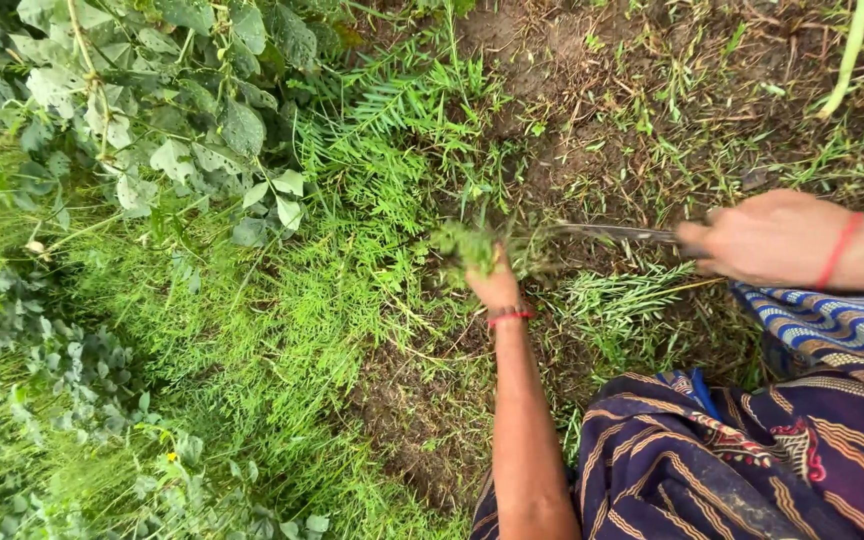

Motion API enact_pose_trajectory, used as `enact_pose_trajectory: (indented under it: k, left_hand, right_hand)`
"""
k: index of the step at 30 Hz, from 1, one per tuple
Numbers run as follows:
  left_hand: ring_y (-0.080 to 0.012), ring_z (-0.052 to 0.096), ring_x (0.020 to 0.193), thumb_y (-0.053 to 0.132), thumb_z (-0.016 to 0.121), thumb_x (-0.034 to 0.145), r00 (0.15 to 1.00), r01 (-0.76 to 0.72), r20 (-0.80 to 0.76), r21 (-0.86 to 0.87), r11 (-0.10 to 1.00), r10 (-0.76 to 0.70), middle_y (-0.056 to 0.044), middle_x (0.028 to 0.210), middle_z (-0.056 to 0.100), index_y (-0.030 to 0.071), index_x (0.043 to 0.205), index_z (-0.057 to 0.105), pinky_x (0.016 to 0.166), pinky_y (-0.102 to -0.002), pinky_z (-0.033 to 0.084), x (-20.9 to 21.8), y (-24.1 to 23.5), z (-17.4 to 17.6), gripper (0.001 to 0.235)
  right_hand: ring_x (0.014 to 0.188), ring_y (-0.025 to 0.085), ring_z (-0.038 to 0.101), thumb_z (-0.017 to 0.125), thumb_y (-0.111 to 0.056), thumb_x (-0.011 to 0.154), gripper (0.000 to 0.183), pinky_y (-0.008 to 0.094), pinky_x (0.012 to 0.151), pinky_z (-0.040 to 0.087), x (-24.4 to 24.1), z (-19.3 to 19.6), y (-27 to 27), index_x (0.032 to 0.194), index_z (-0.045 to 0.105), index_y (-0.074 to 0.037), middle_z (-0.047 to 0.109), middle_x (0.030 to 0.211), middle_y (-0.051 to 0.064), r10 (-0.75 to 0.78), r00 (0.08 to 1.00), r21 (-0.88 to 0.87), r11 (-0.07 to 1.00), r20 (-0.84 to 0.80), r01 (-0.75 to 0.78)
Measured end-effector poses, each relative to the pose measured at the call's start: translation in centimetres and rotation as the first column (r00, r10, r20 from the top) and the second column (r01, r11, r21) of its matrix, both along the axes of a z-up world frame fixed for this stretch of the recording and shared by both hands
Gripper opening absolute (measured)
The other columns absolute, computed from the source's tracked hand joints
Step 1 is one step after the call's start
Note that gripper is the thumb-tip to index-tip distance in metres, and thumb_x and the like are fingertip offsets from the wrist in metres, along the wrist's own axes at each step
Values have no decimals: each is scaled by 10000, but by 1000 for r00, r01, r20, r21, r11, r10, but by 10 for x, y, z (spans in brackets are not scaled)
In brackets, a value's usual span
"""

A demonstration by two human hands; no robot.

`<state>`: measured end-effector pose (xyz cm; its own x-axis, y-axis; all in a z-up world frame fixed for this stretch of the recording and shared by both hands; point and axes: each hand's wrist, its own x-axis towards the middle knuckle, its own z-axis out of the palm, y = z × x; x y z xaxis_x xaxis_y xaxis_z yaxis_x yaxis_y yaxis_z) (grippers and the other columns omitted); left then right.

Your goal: Using a sickle to cut grass and weeds in an outdoor field.

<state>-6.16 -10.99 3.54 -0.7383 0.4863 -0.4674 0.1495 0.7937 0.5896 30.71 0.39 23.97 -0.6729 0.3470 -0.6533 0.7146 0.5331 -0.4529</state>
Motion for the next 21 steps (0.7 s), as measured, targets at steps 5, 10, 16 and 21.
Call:
enact_pose_trajectory:
  k: [5,10,16,21]
  left_hand:
    - [-163,440,568,382,802,945,890,-356,293,-36,934,350,41,1126,727,199,1444,484,559,-311,352,27,-16,73,620]
    - [-183,675,936,286,749,1017,758,390,392,368,844,-521,-103,1143,748,35,1278,687,835,-329,564,81,-69,65,368]
    - [-211,676,1030,157,753,927,709,467,377,383,797,-596,-124,1183,686,20,1279,593,911,-336,572,103,-36,29,410]
    - [-267,636,1220,164,752,758,916,-41,400,188,981,-39,-128,1407,608,67,1518,406,1035,-383,531,54,17,12,841]
  right_hand:
    - [852,320,783,495,-482,955,439,473,805,648,16,12,7,1324,529,-247,759,869,109,-148,976,-18,988,161,153]
    - [887,346,769,504,-468,927,444,497,836,636,16,8,11,1314,552,-255,757,931,120,-300,946,-52,950,120,308]
    - [850,365,761,532,-458,938,444,500,813,631,11,-21,21,1302,570,-206,753,919,147,-349,937,23,937,12,349]
    - [763,340,762,547,-440,944,408,490,710,638,-16,-39,32,1264,572,-188,741,868,134,-288,955,38,956,-69,291]
